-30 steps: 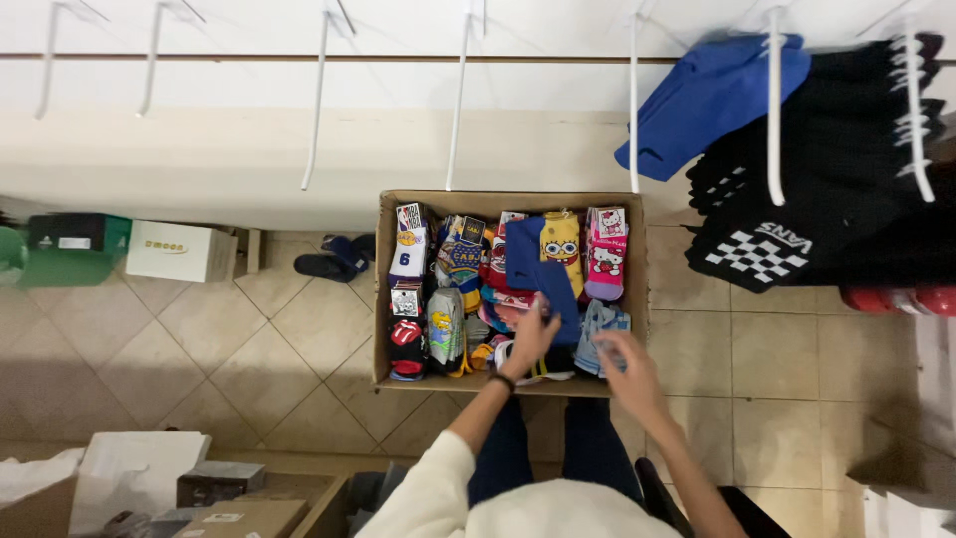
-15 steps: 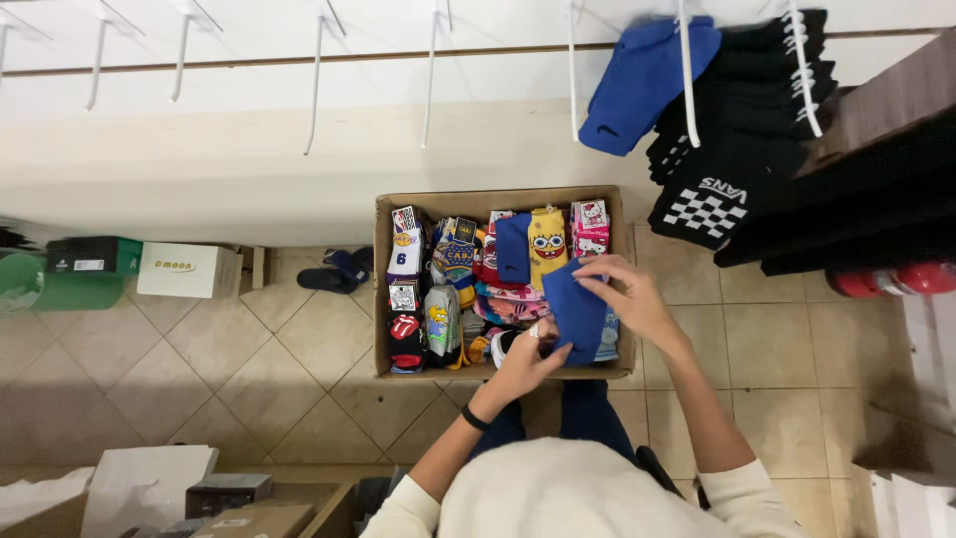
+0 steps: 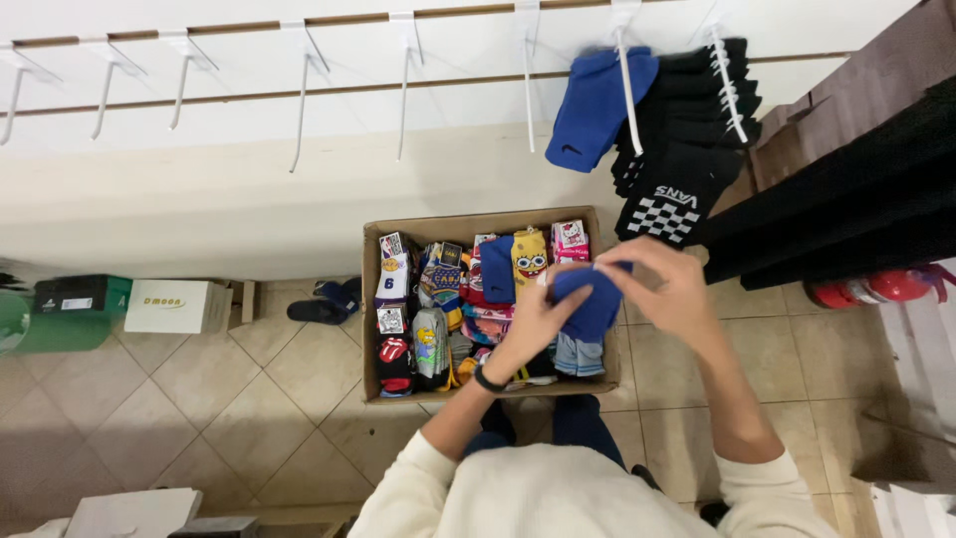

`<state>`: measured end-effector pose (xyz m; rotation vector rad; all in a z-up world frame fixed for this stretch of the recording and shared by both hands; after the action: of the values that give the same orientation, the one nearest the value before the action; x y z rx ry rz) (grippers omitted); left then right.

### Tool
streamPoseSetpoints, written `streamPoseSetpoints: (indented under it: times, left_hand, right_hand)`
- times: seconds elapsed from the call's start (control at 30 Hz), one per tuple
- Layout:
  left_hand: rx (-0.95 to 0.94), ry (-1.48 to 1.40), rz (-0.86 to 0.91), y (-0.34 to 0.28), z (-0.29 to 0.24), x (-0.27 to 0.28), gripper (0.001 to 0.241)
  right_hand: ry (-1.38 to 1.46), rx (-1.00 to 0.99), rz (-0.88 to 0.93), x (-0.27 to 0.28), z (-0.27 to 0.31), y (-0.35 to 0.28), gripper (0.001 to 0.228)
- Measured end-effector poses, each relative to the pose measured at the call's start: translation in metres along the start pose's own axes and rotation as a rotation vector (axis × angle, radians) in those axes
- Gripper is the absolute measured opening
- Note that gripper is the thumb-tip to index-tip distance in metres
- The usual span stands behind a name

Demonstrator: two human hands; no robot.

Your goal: The person takes socks from a cardboard box and hangs them on wall-mounted hooks. They handle multiple pairs of socks, including black checkered, blue, and red-and-white designs, placing them one by one onto the hooks.

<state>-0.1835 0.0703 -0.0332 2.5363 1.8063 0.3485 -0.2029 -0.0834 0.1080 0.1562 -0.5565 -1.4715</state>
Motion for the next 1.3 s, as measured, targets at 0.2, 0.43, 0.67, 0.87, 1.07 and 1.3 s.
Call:
streamPoseSetpoints:
  times: [0.2,0.43,0.67,0.87,1.07,1.3]
  left_hand:
    - [-0.168,0.084,-0.121,0.059,-0.043,0.009,0.027]
    - [-0.186,0.020,-0.247,0.092,-0.078,0.013,0.021]
    - [-0.170,0.001,-0.264,0.102,-0.062,0.015,0.022]
    - [-0.116,0.083,-0.177,0.093,-0.078,0.024,0.028]
    - [-0.135,0.117,-0.144,0.093,-0.077,0.021,0.030]
    - [-0.242,0.186,-0.184,0.095,-0.077,0.015,0.026]
  right_hand:
    - [-0.216,0.094,-0.009,0.030,0.024,0.037,0.016]
    - [-0.219,0.138,0.027,0.051,0.033,0.093,0.012]
    - [-0.210,0.110,0.168,0.050,0.045,0.100,0.018]
    - [-0.351,-0.008,0.315,0.059,0.042,0.096,0.018]
    - [-0.459,0.144,0.351,0.061,0.046,0.095,0.011]
    - [-0.490,-0.020,0.244,0.064,0.038,0.094,0.009]
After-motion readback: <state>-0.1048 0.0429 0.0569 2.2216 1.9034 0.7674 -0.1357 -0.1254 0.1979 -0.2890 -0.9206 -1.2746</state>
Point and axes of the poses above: each hand's wrist, its own y-axis towards the middle knuckle, its own x-axis out of the back of the hand, z = x × y, the point moved 3 cm from there along y, towards the middle knuckle, and after that the axes turned 14 degrees about y, right-handed, at the moved point
